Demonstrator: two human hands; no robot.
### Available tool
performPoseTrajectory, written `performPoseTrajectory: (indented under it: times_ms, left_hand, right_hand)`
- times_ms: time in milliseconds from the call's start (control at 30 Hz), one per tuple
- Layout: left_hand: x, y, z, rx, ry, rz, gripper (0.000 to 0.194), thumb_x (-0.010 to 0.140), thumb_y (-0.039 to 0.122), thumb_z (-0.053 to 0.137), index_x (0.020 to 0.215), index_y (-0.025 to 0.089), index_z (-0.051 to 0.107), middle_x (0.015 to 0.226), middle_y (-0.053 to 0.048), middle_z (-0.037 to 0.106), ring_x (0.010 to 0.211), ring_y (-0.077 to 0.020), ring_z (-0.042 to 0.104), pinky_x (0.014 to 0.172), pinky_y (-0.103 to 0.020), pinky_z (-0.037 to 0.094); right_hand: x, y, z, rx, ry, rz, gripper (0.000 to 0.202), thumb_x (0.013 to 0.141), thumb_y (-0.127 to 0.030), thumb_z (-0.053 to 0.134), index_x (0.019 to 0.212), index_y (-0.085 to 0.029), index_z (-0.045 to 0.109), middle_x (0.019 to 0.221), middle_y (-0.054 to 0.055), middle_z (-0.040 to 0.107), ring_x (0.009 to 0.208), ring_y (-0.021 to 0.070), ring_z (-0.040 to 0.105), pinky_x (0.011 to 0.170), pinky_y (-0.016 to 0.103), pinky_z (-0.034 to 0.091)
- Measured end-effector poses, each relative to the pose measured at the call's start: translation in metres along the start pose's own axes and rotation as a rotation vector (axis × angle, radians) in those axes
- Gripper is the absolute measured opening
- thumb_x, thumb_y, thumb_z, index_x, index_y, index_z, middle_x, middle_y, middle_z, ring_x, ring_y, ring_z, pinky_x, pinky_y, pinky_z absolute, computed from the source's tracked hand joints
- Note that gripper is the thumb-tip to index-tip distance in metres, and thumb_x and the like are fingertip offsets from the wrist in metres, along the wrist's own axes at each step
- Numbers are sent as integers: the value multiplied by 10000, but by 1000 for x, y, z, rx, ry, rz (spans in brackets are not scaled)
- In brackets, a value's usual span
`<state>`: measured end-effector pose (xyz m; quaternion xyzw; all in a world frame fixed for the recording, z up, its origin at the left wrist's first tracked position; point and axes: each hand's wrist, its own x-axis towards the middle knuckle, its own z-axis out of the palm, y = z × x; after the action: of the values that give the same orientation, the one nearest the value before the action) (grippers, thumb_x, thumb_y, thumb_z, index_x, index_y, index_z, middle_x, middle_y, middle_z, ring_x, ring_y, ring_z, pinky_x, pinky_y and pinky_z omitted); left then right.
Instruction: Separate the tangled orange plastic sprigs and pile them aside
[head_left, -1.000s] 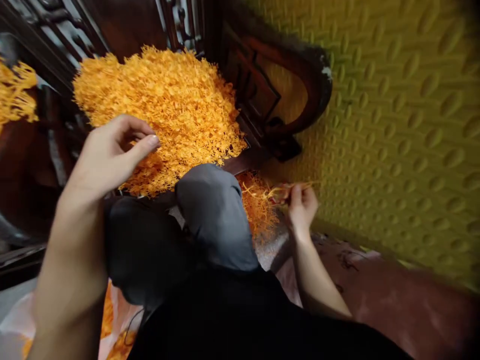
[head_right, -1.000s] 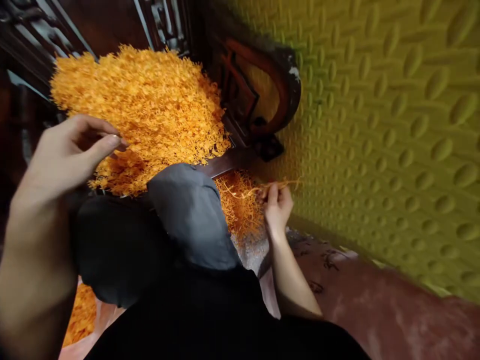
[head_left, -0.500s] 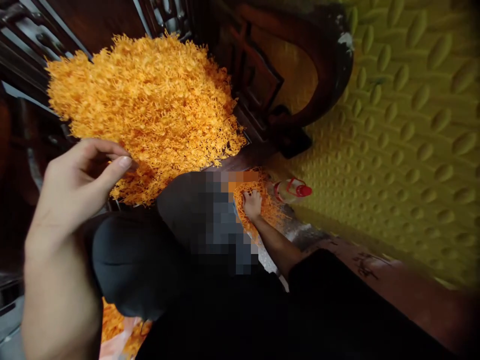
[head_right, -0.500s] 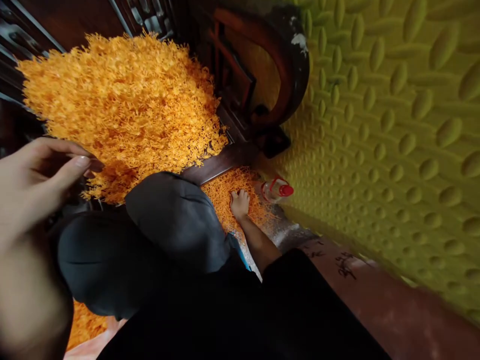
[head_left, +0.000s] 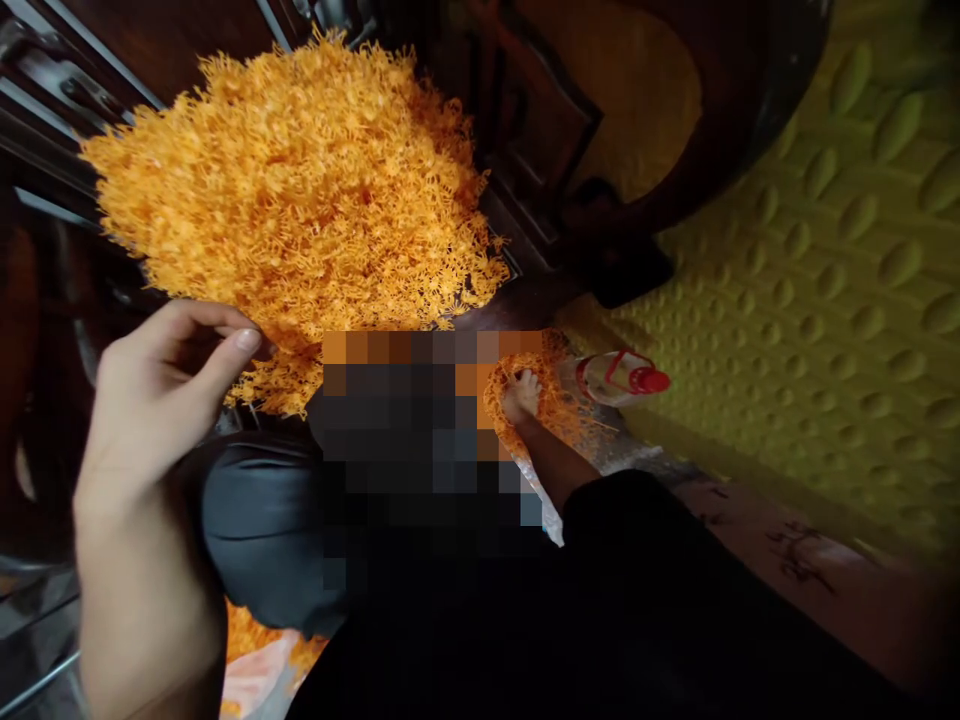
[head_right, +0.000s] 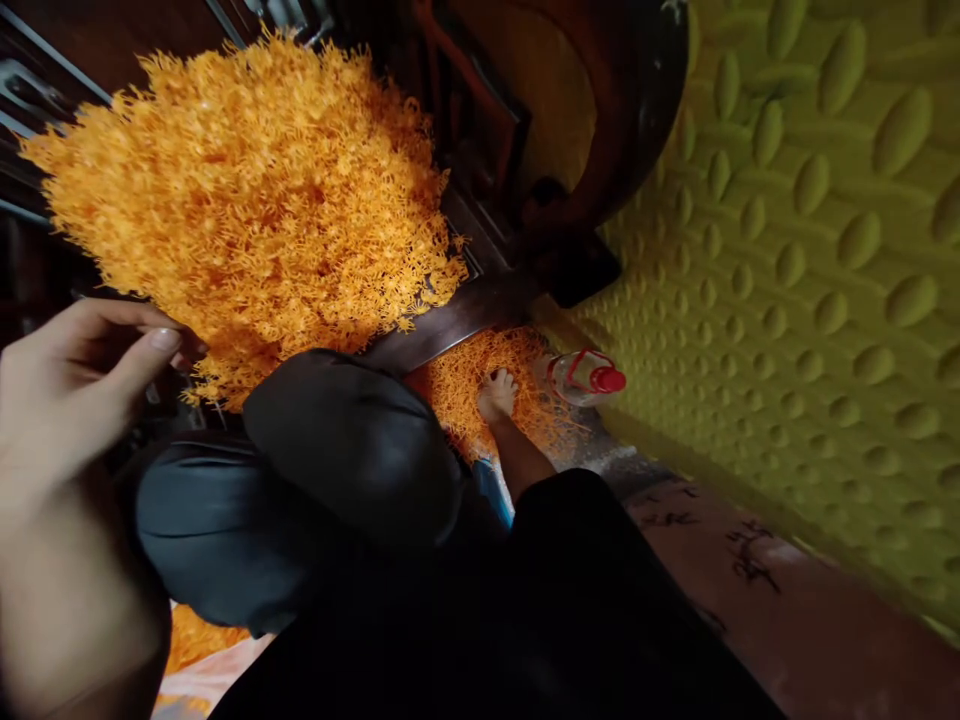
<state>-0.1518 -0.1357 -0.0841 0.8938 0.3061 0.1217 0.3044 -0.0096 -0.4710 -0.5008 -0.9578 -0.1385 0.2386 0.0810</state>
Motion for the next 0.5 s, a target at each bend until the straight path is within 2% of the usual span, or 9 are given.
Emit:
performPoseTrajectory:
  times_ms: [67, 133, 200, 267, 367, 433, 500]
  left_hand:
    - [-4, -1, -1, -4, 0, 39, 210, 784, 356, 773, 920, 204, 723, 773, -6, 731, 629, -133, 649, 519, -213, 475]
    - [-9, -2, -3, -18, 4, 71, 222, 777, 366, 779, 923, 207, 726, 779, -5, 736, 658, -147, 673, 534, -217, 497]
    - [-12, -5, -4, -9, 16, 86, 237, 775, 387, 783, 926, 213, 727, 770, 2, 737, 652, -150, 679, 528, -219, 504]
    - [-13, -7, -5, 22, 23, 88, 261, 775, 419, 785, 934, 221, 726, 765, 12, 738, 633, -147, 675, 512, -219, 502]
    - [-11, -9, -4, 45, 9, 88, 274, 773, 438, 788, 929, 221, 726, 758, 16, 743, 622, -147, 678, 511, -221, 514]
    - [-10, -9, -3, 42, -6, 98, 256, 766, 415, 791, 917, 216, 733, 752, 10, 747, 626, -151, 688, 516, -222, 523]
    - [-9, -10, -2, 48, -5, 119, 235, 749, 383, 799, 903, 215, 742, 747, 5, 752, 628, -158, 698, 517, -224, 528]
  right_hand:
    - [-10, 5, -10, 17, 33, -26, 397, 1005, -270, 362, 1248, -142, 649, 1289, 196, 536, 1186, 321, 458, 1006, 433, 357]
    - [-27, 12, -22, 38, 72, -31, 483, 1038, -336, 278, 1340, -122, 588, 1328, 201, 540, 1227, 323, 460, 1054, 453, 350]
    - [-48, 17, -30, 59, 107, -13, 586, 1058, -392, 174, 1497, -98, 428, 1388, 216, 525, 1275, 331, 458, 1090, 489, 343]
    - [-66, 15, -32, 83, 112, -1, 682, 1048, -512, 183, 1608, -124, 218, 1510, 238, 433, 1368, 367, 409, 1105, 550, 340]
    - [-77, -2, -21, 100, 14, -12, 1038, 887, -754, 471, 1646, -212, 17, 1683, 255, 76, 1505, 494, 176, 1075, 659, 351]
    - [-69, -19, -8, 51, -82, 10, 1243, 758, -752, 664, 1644, -229, -33, 1687, 258, -94, 1507, 566, 64, 1034, 724, 357]
    - [-56, -37, 6, -35, -132, 72, 1298, 708, -663, 770, 1646, -215, -9, 1679, 274, -123, 1494, 595, 53, 1009, 766, 349]
